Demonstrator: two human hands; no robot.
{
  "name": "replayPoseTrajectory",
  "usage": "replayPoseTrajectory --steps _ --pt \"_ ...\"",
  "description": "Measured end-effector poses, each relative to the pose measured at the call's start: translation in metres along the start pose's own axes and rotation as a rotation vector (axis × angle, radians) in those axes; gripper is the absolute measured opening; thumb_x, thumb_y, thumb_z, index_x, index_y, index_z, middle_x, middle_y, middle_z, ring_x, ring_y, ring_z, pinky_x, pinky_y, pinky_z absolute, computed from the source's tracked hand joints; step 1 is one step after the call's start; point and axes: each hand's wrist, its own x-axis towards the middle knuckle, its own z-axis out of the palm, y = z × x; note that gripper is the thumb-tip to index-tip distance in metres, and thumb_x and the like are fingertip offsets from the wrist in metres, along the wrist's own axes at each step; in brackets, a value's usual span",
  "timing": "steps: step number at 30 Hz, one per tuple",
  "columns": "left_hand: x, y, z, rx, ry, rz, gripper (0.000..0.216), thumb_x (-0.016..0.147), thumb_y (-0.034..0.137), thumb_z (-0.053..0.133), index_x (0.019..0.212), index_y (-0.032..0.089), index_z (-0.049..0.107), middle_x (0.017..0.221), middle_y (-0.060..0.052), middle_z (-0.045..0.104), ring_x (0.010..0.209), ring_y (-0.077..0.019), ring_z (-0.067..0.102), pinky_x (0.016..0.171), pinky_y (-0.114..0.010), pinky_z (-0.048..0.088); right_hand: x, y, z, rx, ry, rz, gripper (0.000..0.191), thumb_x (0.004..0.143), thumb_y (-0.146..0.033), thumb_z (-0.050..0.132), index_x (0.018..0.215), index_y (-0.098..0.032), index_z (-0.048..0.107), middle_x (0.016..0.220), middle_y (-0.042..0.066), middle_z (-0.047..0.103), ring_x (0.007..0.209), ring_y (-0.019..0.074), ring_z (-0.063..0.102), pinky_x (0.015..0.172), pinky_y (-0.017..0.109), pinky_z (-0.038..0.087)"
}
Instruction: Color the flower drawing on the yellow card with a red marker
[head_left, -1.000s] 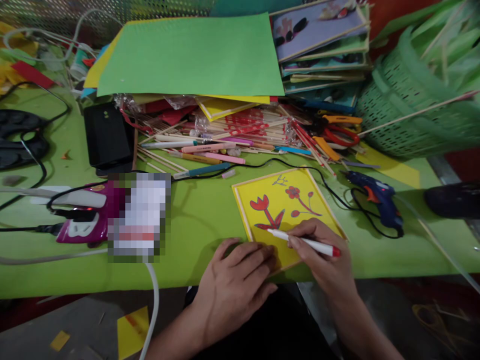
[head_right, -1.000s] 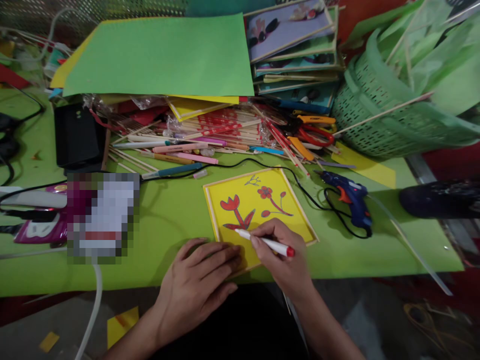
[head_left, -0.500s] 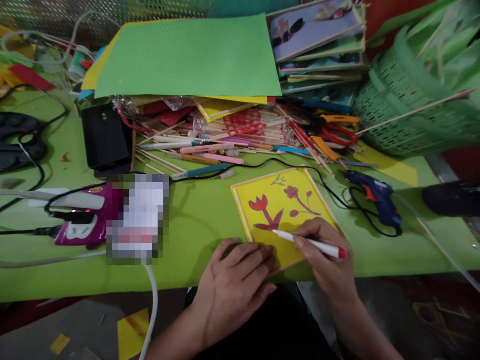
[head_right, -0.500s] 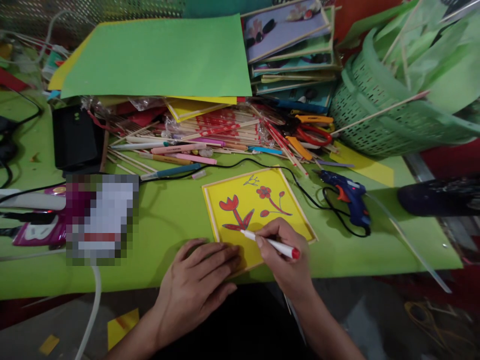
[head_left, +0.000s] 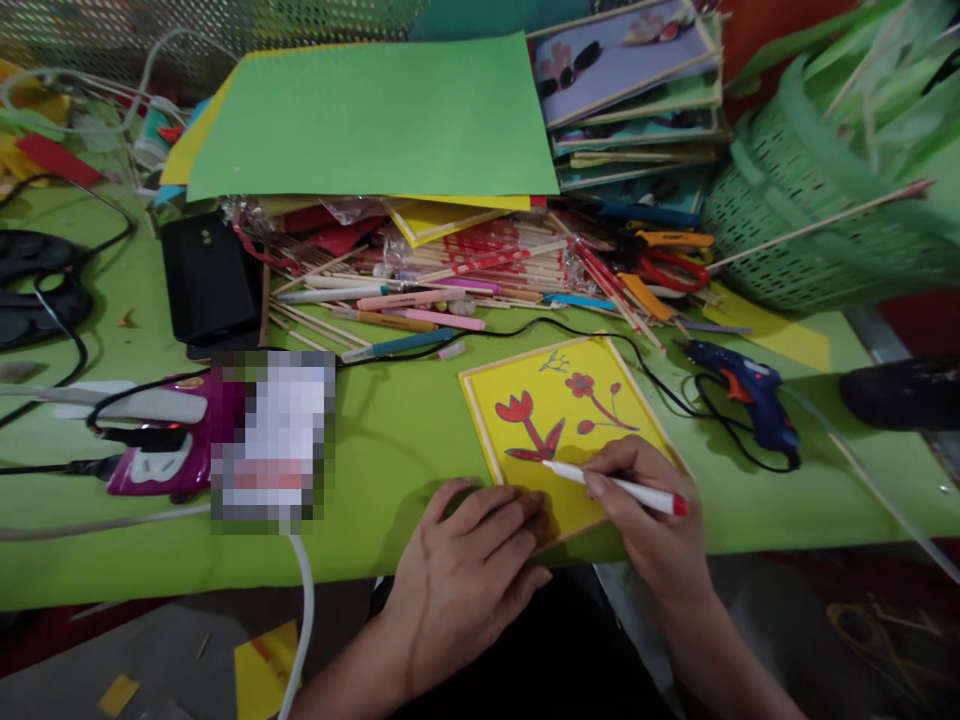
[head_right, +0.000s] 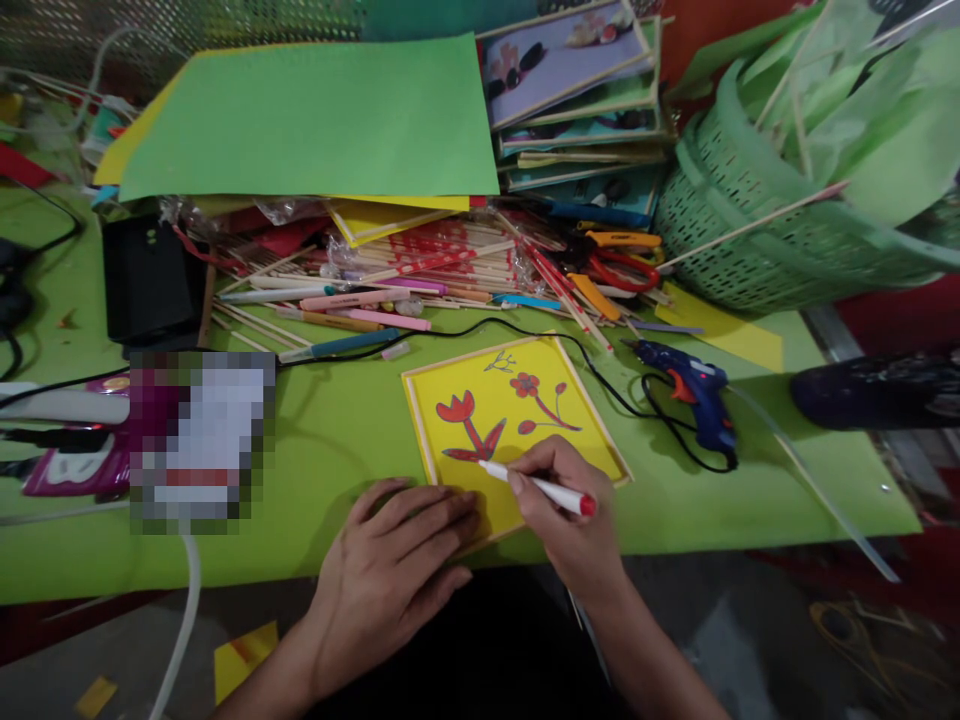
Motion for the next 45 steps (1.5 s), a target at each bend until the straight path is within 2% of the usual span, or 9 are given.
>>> replayPoseTrajectory --steps 6,17,25,33,38,42,45 --pt "0.0003 0.0002 0.0001 -0.046 0.01 -0.013 0.021 0.099 0.035 0.064 0.117 0.026 0.07 0.128 0.007 0.075 0.119 -0.0135 0.065 0.111 -0.037 0.037 0.0008 -0.0021 0.0008 -0.034 -0.049 -0.011 0.009 0.089 -0.027 0.069 0.081 -0.022 0.067 0.061 -0.002 0.06 0.05 0.0127 0.049 0.045 0.025 0.035" --pt "-0.0005 0.0 -0.0003 -0.048 0.007 -0.009 0.023 0.099 0.035 0.063 0.119 0.025 0.069 0.129 0.007 0.074 0.119 -0.0137 0.065 0.109 -0.037 0.037 -0.0004 -0.001 0.0008 -0.002 0.043 0.005 0.011 0.087 -0.027 0.069 0.079 -0.022 0.066 0.061 -0.003 0.058 0.05 0.0117 0.045 0.046 0.025 0.032" --pt "-0.0001 -0.0002 0.0004 -0.045 0.01 -0.01 0.02 0.1 0.036 0.061 0.115 0.026 0.071 0.127 0.004 0.075 0.118 -0.0147 0.066 0.109 -0.038 0.037 0.0007 -0.005 0.0002 -0.014 -0.048 0.034 0.01 0.089 -0.028 0.068 0.081 -0.022 0.067 0.062 -0.002 0.061 0.053 0.0135 0.051 0.047 0.026 0.034" --pt "0.0006 0.0005 -0.001 -0.047 0.016 -0.01 0.021 0.1 0.036 0.062 0.116 0.025 0.07 0.127 0.005 0.075 0.117 -0.0139 0.065 0.109 -0.037 0.037 0.001 -0.0035 0.0014 -0.012 0.009 0.024 0.009 0.087 -0.027 0.069 0.08 -0.022 0.067 0.06 -0.002 0.059 0.052 0.0136 0.05 0.045 0.025 0.032" --pt "-0.0001 0.0005 -0.0001 -0.027 0.003 -0.013 0.021 0.1 0.036 0.062 0.115 0.026 0.071 0.126 0.004 0.076 0.118 -0.0151 0.066 0.108 -0.037 0.04 0.0016 -0.0039 0.0021 -0.008 -0.034 0.035 0.01 0.086 -0.028 0.069 0.079 -0.022 0.067 0.061 -0.002 0.061 0.052 0.0138 0.051 0.046 0.026 0.035" --pt "0.0007 0.0004 0.0003 -0.052 0.0 -0.02 0.02 0.1 0.033 0.061 0.116 0.026 0.071 0.124 0.003 0.076 0.116 -0.0156 0.067 0.106 -0.038 0.042 0.0015 -0.0002 0.0018 0.051 0.027 0.038 0.011 0.084 -0.028 0.072 0.076 -0.022 0.066 0.06 -0.002 0.058 0.051 0.0137 0.048 0.046 0.026 0.033" --pt "0.0025 0.0005 -0.0049 -0.095 -0.001 -0.013 0.021 0.099 0.033 0.062 0.115 0.024 0.071 0.122 0.001 0.077 0.114 -0.017 0.069 0.104 -0.039 0.045 0.0041 0.003 0.0003 0.196 0.096 0.011 0.009 0.081 -0.027 0.073 0.076 -0.022 0.067 0.063 -0.001 0.06 0.056 0.0153 0.052 0.051 0.028 0.037"
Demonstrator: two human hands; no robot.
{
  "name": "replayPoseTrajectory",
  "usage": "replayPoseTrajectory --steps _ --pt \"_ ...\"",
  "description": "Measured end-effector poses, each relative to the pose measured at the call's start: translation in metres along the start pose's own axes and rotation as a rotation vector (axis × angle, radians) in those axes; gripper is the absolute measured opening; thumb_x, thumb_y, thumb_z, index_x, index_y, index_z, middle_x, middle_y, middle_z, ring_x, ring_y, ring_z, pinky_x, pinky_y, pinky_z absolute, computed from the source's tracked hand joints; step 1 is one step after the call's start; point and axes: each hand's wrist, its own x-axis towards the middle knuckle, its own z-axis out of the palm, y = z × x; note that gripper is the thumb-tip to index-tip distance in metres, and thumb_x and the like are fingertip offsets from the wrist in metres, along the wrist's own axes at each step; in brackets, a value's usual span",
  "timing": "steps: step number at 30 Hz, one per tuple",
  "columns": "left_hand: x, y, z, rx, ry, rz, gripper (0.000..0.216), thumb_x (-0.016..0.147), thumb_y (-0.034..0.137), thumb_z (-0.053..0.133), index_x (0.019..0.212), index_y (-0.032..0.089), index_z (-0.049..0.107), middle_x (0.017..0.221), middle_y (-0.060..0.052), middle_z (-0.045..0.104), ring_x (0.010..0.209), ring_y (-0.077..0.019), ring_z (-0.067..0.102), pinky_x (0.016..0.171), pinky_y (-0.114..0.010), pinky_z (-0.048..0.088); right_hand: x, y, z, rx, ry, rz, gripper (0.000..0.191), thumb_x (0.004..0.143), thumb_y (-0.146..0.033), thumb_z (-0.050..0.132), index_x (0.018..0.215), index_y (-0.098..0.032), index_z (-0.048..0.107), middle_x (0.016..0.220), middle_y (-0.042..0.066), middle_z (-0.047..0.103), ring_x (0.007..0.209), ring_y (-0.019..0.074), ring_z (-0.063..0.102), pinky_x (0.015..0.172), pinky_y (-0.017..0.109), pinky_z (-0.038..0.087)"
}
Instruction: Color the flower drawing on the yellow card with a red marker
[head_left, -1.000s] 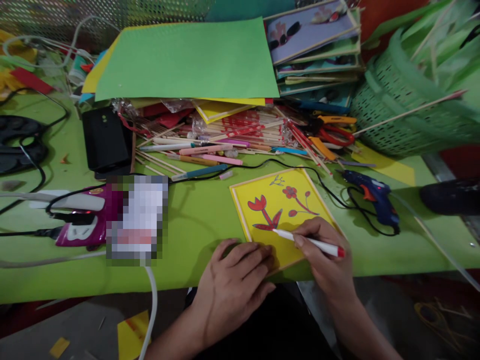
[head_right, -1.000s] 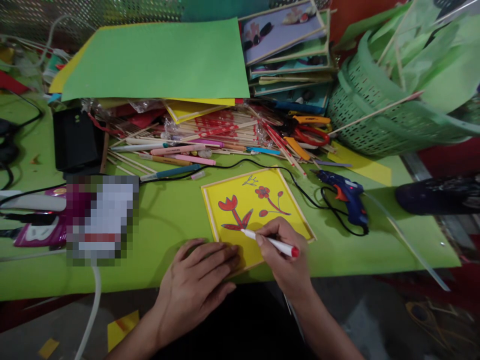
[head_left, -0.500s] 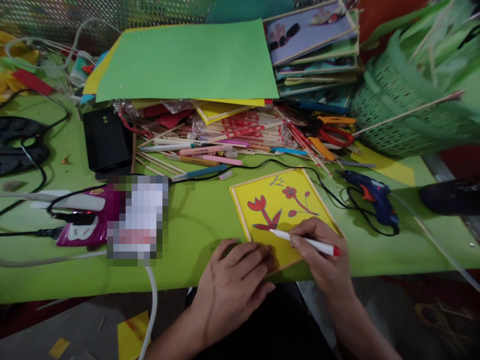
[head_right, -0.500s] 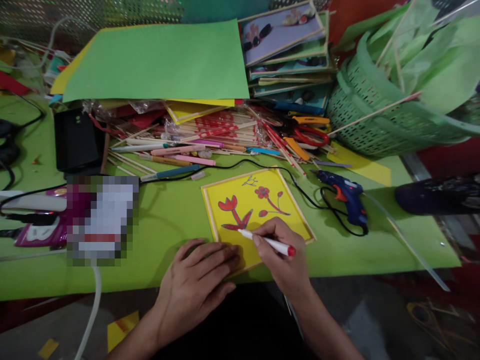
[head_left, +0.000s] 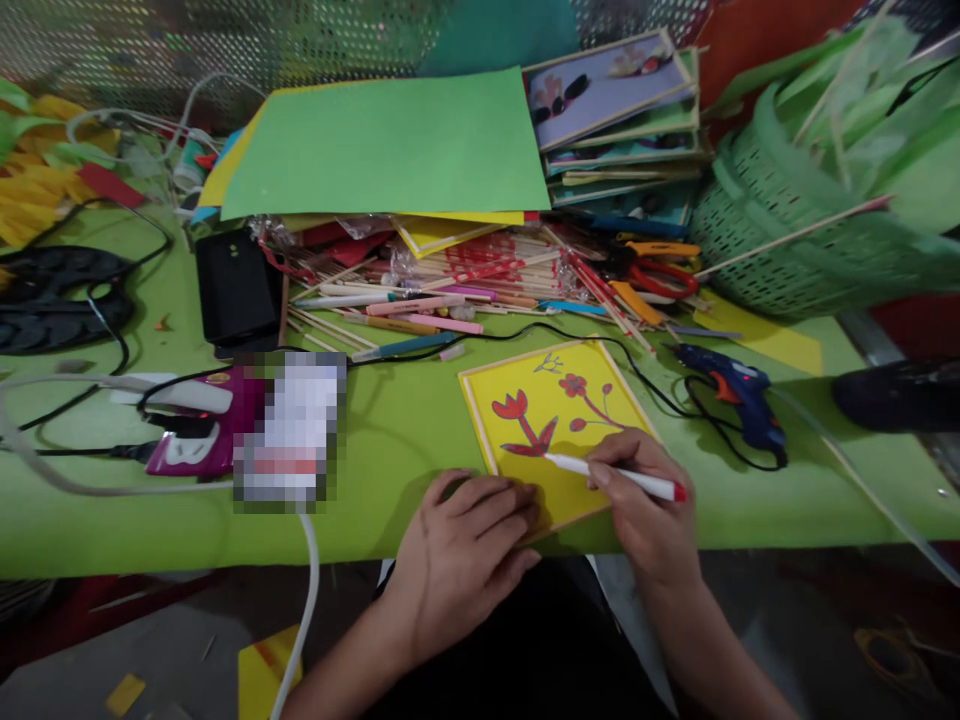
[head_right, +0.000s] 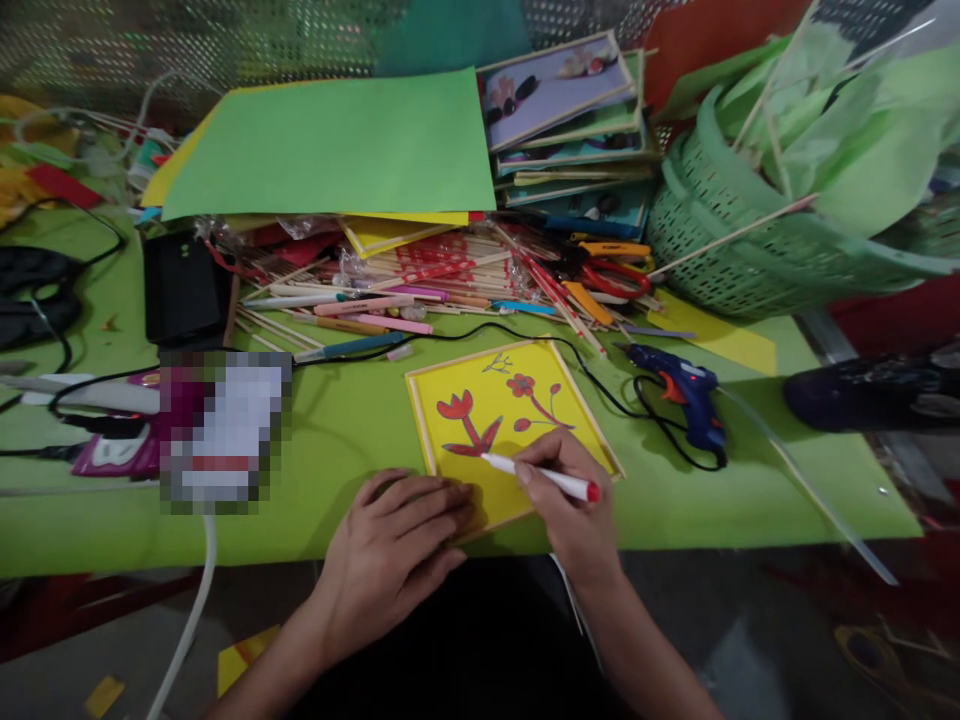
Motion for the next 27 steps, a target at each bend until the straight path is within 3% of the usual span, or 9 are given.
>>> replayPoseTrajectory --steps 6,10,12,15,19,22,27 --pt "0.013 -0.005 -0.023 -0.223 -0.055 -0.071 0.029 0.102 0.027 0.056 0.128 0.025 0.068 0.129 -0.005 0.074 0.119 -0.0175 0.068 0.102 -0.037 0.052 0.013 0.002 -0.003 0.336 0.091 -0.011 0.005 0.076 -0.024 0.071 0.075 -0.022 0.067 0.066 -0.003 0.058 0.058 0.0141 0.052 0.057 0.028 0.039" --pt "0.038 -0.023 -0.027 0.014 -0.021 -0.164 0.032 0.101 0.03 0.058 0.131 0.021 0.066 0.134 -0.008 0.071 0.124 -0.0225 0.065 0.11 -0.042 0.048 0.017 0.003 -0.006 0.449 0.082 0.021 0.003 0.075 -0.023 0.071 0.075 -0.022 0.068 0.07 -0.003 0.058 0.059 0.0124 0.053 0.058 0.027 0.04" --pt "0.054 -0.034 -0.025 0.207 -0.053 -0.282 0.036 0.101 0.031 0.057 0.134 0.019 0.063 0.137 -0.01 0.067 0.129 -0.025 0.06 0.111 -0.043 0.046 0.018 0.004 -0.008 0.51 0.067 0.038 0.005 0.075 -0.024 0.072 0.076 -0.021 0.069 0.07 -0.002 0.059 0.059 0.0116 0.053 0.056 0.025 0.04" --pt "0.076 -0.047 -0.024 0.287 -0.065 -0.352 0.041 0.098 0.031 0.061 0.135 0.015 0.062 0.141 -0.015 0.061 0.132 -0.0306 0.055 0.112 -0.048 0.043 0.021 0.006 -0.011 0.57 0.027 0.064 0.008 0.074 -0.025 0.074 0.077 -0.021 0.068 0.068 -0.003 0.06 0.06 0.0113 0.056 0.052 0.024 0.037" --pt "0.102 -0.054 -0.024 0.353 -0.12 -0.403 0.028 0.094 0.026 0.062 0.118 0.012 0.069 0.131 -0.017 0.064 0.131 -0.0349 0.053 0.111 -0.051 0.043 0.028 0.01 -0.014 0.605 -0.019 0.069 0.012 0.073 -0.029 0.075 0.077 -0.022 0.066 0.063 -0.005 0.057 0.056 0.0108 0.055 0.051 0.024 0.04" --pt "0.119 -0.057 -0.023 0.369 -0.166 -0.452 0.026 0.094 0.03 0.066 0.113 0.012 0.068 0.128 -0.016 0.064 0.126 -0.0326 0.056 0.107 -0.051 0.046 0.032 0.011 -0.014 0.63 -0.021 0.064 0.014 0.07 -0.031 0.075 0.076 -0.022 0.066 0.062 -0.006 0.055 0.053 0.0099 0.053 0.051 0.024 0.041" --pt "0.134 -0.064 -0.022 0.314 -0.24 -0.508 0.038 0.098 0.039 0.065 0.128 0.017 0.062 0.13 -0.01 0.064 0.113 -0.0247 0.065 0.096 -0.048 0.057 0.032 0.01 -0.014 0.656 -0.022 0.053 0.015 0.07 -0.031 0.076 0.076 -0.022 0.065 0.063 -0.006 0.054 0.054 0.0105 0.052 0.051 0.024 0.042"
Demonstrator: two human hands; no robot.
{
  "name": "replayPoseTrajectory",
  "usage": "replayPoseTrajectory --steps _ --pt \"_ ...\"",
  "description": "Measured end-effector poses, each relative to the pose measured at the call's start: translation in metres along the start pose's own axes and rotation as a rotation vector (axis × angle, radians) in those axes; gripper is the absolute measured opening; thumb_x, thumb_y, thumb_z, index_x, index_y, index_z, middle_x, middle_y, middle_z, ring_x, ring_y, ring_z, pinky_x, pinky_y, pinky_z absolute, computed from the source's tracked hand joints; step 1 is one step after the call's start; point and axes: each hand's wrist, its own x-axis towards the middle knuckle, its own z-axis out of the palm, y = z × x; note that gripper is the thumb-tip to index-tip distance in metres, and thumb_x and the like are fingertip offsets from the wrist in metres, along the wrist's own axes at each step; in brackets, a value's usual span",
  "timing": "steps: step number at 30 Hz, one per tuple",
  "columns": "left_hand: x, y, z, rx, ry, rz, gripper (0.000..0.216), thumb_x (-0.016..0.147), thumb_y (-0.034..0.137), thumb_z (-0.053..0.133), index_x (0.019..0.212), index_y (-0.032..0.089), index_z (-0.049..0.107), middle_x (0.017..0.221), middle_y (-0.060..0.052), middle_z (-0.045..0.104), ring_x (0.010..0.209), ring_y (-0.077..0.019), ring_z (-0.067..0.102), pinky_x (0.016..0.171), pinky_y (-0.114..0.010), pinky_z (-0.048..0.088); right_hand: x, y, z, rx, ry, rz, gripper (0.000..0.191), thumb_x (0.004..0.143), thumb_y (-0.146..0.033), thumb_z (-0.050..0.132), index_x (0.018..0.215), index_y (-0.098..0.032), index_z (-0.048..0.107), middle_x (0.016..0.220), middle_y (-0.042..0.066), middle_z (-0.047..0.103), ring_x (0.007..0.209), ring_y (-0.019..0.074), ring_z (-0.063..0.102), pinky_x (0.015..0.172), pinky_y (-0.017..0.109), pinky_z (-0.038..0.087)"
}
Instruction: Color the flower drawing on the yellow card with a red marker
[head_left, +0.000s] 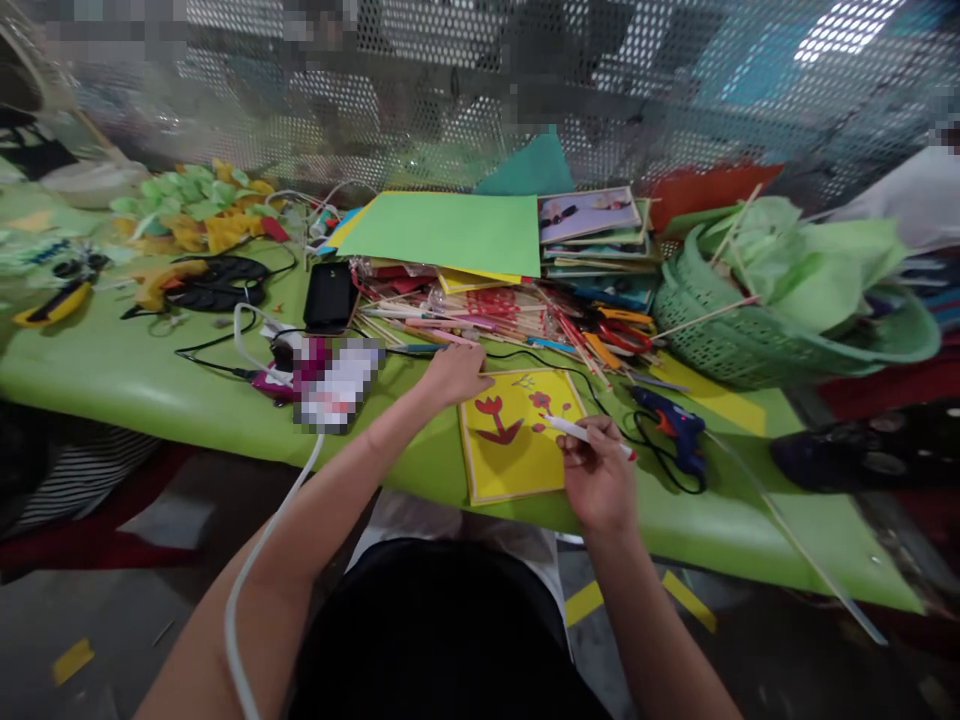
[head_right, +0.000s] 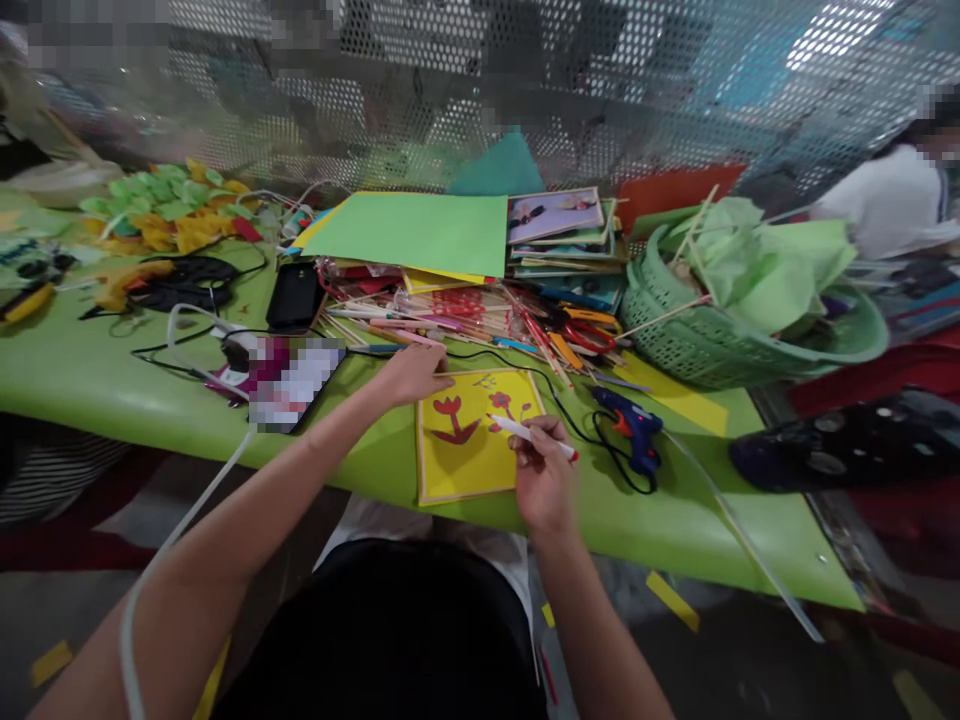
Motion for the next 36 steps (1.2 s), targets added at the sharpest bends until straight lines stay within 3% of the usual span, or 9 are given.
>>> replayPoseTrajectory --steps 7,15,19,22,26,29,33,36 --pt "0.005 -0.01 -0.004 -0.245 -0.043 0.006 0.034 0.098 0.038 0.065 0.123 0.016 0.063 0.122 -0.009 0.067 0.105 -0.0221 0.067 0.09 -0.044 0.059 -0.002 0.0 -0.003 -0.022 -0.065 0.013 0.015 0.074 -0.031 0.075 0.08 -0.023 0.064 0.067 -0.005 0.057 0.056 0.0103 0.054 0.052 0.023 0.041" --pt "0.013 -0.006 -0.001 -0.643 -0.007 0.029 0.022 0.09 0.036 0.069 0.092 0.014 0.065 0.08 -0.002 0.069 0.075 -0.0168 0.066 0.069 -0.03 0.053 0.002 -0.012 -0.008 -0.05 -0.14 0.059 0.014 0.074 -0.032 0.076 0.079 -0.023 0.068 0.067 -0.003 0.06 0.058 0.0117 0.058 0.052 0.023 0.045" --pt "0.024 -0.008 -0.019 -0.746 -0.012 0.074 0.016 0.081 0.029 0.073 0.083 0.016 0.064 0.072 0.0 0.066 0.071 -0.0154 0.062 0.068 -0.028 0.048 0.031 -0.035 -0.013 -0.044 -0.16 0.047 0.013 0.074 -0.034 0.076 0.077 -0.023 0.07 0.066 -0.004 0.061 0.061 0.0123 0.06 0.071 0.03 0.058" --pt "0.032 -0.01 -0.034 -0.794 -0.013 0.102 0.014 0.078 0.026 0.074 0.081 0.015 0.065 0.072 0.0 0.066 0.07 -0.0137 0.06 0.069 -0.027 0.045 0.064 -0.049 -0.017 -0.037 -0.163 -0.017 0.012 0.072 -0.033 0.076 0.075 -0.023 0.069 0.066 -0.005 0.061 0.058 0.0116 0.057 0.083 0.036 0.06" --pt "0.036 -0.006 -0.046 -0.86 -0.019 0.122 0.017 0.075 0.026 0.078 0.08 0.014 0.068 0.072 0.0 0.066 0.068 -0.0125 0.059 0.068 -0.026 0.044 0.108 -0.055 -0.02 -0.019 -0.09 -0.085 0.018 0.065 -0.033 0.081 0.071 -0.023 0.067 0.07 -0.005 0.066 0.06 0.0112 0.06 0.077 0.033 0.061" --pt "0.036 -0.003 -0.049 -0.926 0.005 0.119 0.019 0.075 0.028 0.08 0.081 0.014 0.068 0.074 0.0 0.067 0.069 -0.0122 0.059 0.068 -0.026 0.045 0.133 -0.055 -0.018 -0.018 -0.068 -0.117 0.024 0.069 -0.04 0.082 0.081 -0.025 0.069 0.073 -0.004 0.07 0.065 0.0122 0.064 0.072 0.03 0.06" --pt "0.041 0.0 -0.045 -1.021 0.084 0.095 0.02 0.075 0.027 0.081 0.08 0.014 0.067 0.075 0.0 0.068 0.071 -0.0114 0.059 0.069 -0.025 0.046 0.15 -0.052 -0.007 -0.035 -0.066 -0.139 0.036 0.078 -0.053 0.079 0.099 -0.025 0.071 0.087 -0.001 0.076 0.071 0.0129 0.067 0.066 0.027 0.058" --pt "0.045 -0.001 -0.039 -1.118 0.133 0.065 0.019 0.075 0.026 0.081 0.08 0.014 0.067 0.075 0.0 0.068 0.07 -0.0109 0.059 0.068 -0.024 0.046 0.15 -0.047 0.005 -0.058 -0.11 -0.112 0.036 0.075 -0.047 0.084 0.1 -0.024 0.07 0.092 -0.001 0.076 0.074 0.0123 0.068 0.062 0.024 0.055"
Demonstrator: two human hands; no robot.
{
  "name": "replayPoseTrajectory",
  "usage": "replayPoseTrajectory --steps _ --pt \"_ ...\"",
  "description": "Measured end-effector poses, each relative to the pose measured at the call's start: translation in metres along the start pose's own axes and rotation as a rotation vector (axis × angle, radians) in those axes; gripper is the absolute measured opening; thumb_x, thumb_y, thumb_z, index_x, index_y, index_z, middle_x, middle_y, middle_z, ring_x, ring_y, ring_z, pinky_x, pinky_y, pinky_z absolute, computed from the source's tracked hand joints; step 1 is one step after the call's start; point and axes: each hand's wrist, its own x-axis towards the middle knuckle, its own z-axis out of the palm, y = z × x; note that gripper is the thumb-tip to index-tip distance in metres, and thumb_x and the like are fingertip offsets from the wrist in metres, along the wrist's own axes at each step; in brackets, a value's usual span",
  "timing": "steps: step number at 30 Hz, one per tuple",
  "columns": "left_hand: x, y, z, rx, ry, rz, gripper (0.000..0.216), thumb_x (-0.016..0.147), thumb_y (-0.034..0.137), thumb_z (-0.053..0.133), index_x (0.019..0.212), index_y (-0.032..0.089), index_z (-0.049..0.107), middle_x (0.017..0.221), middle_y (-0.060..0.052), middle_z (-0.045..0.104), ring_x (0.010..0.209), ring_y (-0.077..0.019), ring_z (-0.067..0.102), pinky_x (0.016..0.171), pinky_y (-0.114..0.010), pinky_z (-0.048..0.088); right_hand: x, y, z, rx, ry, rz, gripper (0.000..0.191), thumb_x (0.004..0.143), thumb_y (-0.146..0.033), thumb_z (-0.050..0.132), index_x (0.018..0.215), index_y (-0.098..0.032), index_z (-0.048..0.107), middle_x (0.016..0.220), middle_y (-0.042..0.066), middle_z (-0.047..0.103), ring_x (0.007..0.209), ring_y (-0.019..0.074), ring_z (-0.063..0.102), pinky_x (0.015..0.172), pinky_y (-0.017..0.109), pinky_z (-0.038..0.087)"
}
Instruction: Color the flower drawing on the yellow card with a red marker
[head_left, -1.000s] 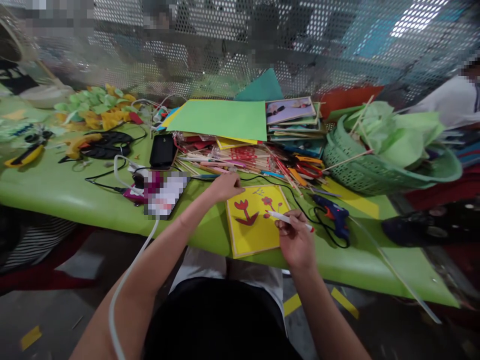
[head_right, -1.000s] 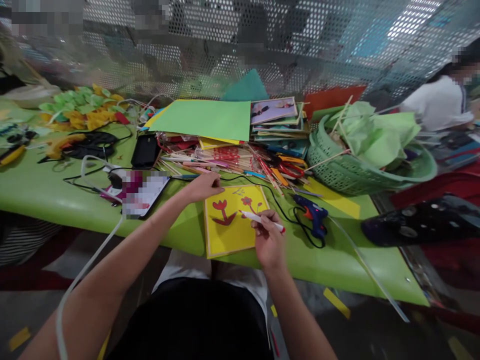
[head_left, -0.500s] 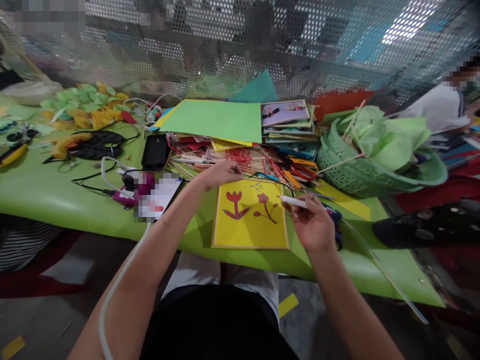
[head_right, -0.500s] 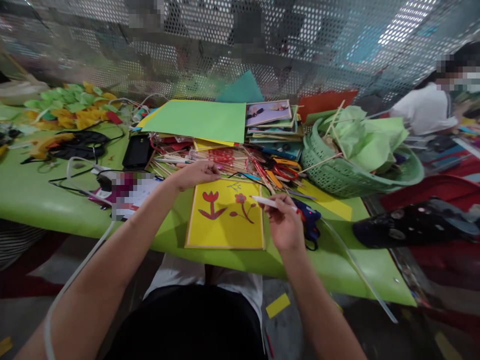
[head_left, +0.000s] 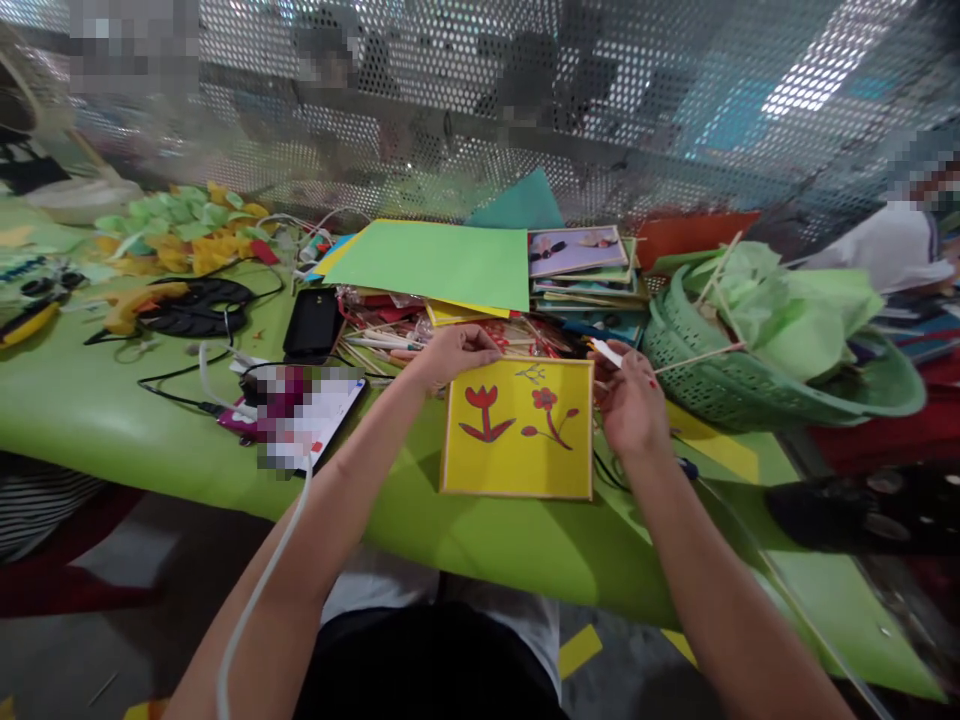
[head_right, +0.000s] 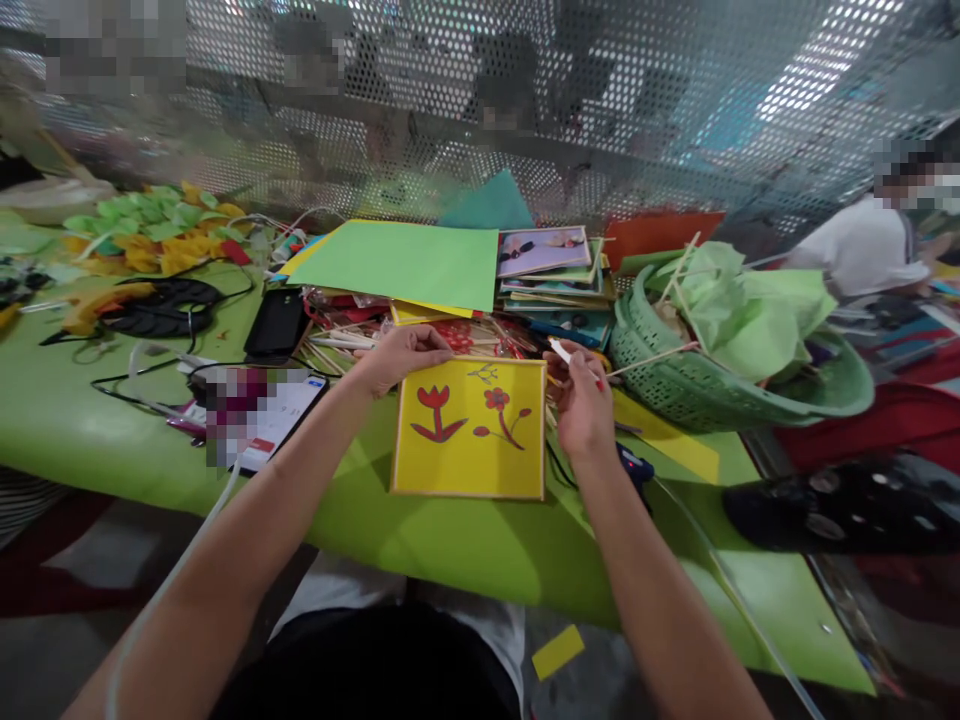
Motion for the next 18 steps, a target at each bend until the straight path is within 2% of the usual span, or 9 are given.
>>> replayPoseTrajectory --steps 5,9,14,18 --pt "-0.002 -0.011 0.006 -0.232 0.068 -0.037 0.032 0.07 0.039 0.086 0.082 0.017 0.067 0.076 0.0 0.069 0.068 -0.0121 0.062 0.065 -0.024 0.046 -0.01 0.005 0.009 0.006 0.01 -0.032 0.038 0.066 -0.023 0.09 0.097 -0.023 0.07 0.09 -0.004 0.076 0.078 0.0143 0.071 0.072 0.029 0.058" --pt "-0.009 -0.018 0.012 -0.446 0.067 -0.087 0.046 0.069 0.055 0.083 0.096 0.02 0.069 0.09 -0.004 0.076 0.081 -0.019 0.071 0.075 -0.03 0.054 -0.014 0.004 0.002 0.029 0.057 -0.107 0.036 0.067 -0.017 0.089 0.097 -0.022 0.07 0.094 -0.002 0.077 0.084 0.0138 0.072 0.079 0.028 0.058" --pt "-0.019 -0.027 0.027 -0.638 -0.039 -0.231 0.06 0.077 0.068 0.072 0.109 0.017 0.072 0.108 -0.015 0.079 0.106 -0.033 0.074 0.095 -0.044 0.056 -0.018 -0.002 -0.009 0.012 0.142 -0.164 0.035 0.068 -0.014 0.088 0.098 -0.021 0.069 0.093 -0.002 0.077 0.081 0.013 0.073 0.077 0.026 0.058" --pt "-0.024 -0.032 0.037 -0.695 -0.112 -0.338 0.059 0.085 0.065 0.067 0.114 0.015 0.072 0.114 -0.018 0.078 0.115 -0.0365 0.071 0.104 -0.05 0.052 -0.023 -0.009 -0.008 -0.001 0.185 -0.189 0.034 0.068 -0.013 0.087 0.096 -0.022 0.069 0.091 -0.003 0.076 0.081 0.0129 0.073 0.077 0.026 0.058"
